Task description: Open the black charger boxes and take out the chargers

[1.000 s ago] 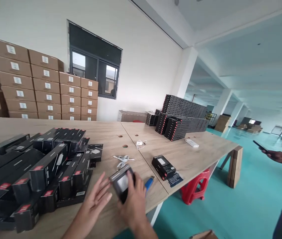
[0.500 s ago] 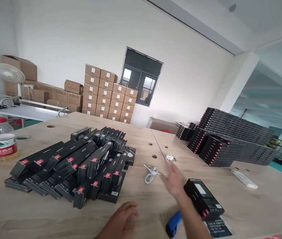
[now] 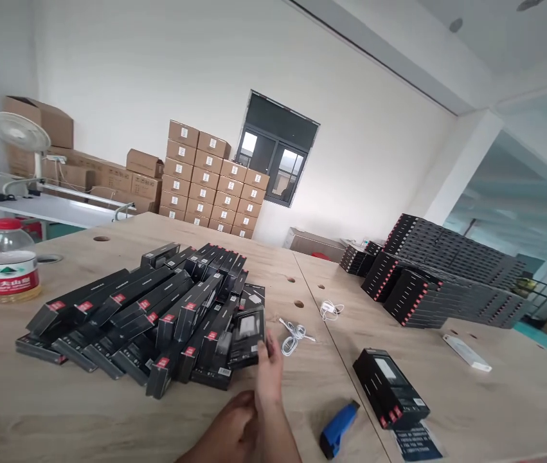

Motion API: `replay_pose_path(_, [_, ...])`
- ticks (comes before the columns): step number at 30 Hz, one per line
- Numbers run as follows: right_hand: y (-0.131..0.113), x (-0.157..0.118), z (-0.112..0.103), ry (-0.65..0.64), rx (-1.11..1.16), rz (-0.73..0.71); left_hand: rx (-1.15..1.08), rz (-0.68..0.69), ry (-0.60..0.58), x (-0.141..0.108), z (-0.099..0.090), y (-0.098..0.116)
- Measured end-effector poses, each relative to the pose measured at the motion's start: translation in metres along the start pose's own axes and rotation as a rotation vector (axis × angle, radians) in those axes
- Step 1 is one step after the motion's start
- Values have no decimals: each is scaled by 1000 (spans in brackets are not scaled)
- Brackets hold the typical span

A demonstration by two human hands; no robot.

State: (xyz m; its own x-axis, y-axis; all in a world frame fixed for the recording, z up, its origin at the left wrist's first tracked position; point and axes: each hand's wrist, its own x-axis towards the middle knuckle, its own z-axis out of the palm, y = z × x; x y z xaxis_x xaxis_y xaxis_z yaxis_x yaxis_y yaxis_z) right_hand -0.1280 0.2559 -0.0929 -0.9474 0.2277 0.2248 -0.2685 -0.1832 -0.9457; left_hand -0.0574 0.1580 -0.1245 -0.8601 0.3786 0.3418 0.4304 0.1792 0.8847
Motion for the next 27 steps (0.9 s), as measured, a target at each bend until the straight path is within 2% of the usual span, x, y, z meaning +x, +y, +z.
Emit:
replay_pose_path(3, [-13,-16,-36,64,170,97,-53,-61,69,-4,-2,1])
replay_pose_path(5, [-26,-33,-60,86,108,21,-232,-97,131,-5,-2,3])
replay_pose_path(7, [-35,-53,-77,133,-32,-124,-497,-150,159,0,1,10])
replay_pose_path(9, [-37,-73,-86,167,-125,-236,-765,-210,147,9,5,21])
replay_pose_path(10, [-36,-82,-88,158,-122,-239,-877,-244,138,15,6,26])
replay_pose_path(12, [-30,-94,-89,109,-30,-136,-1066,-338,99,26,9,36])
replay_pose_path(15, [-28,-95,-96,39,29,45,-1253,-611,1,40,8,40])
replay_pose_path(17, [-34,-88,-110,-12,-185,58,-1302,-732,-30,46,5,36])
replay_pose_path(19, [-45,-77,-131,16,-581,8,-1315,-746,-9,49,2,29])
replay_pose_path(21, [-54,-64,-155,157,-1040,-4,-1339,-737,19,52,-1,23])
replay_pose_path(23, [-57,-53,-177,277,-1394,99,-1361,-728,33,54,-4,19])
replay_pose_path(25, [-53,-45,-193,242,-1537,253,-1375,-720,44,55,-6,18])
replay_pose_path(27, [-48,-41,-202,164,-1518,316,-1383,-712,51,55,-7,19])
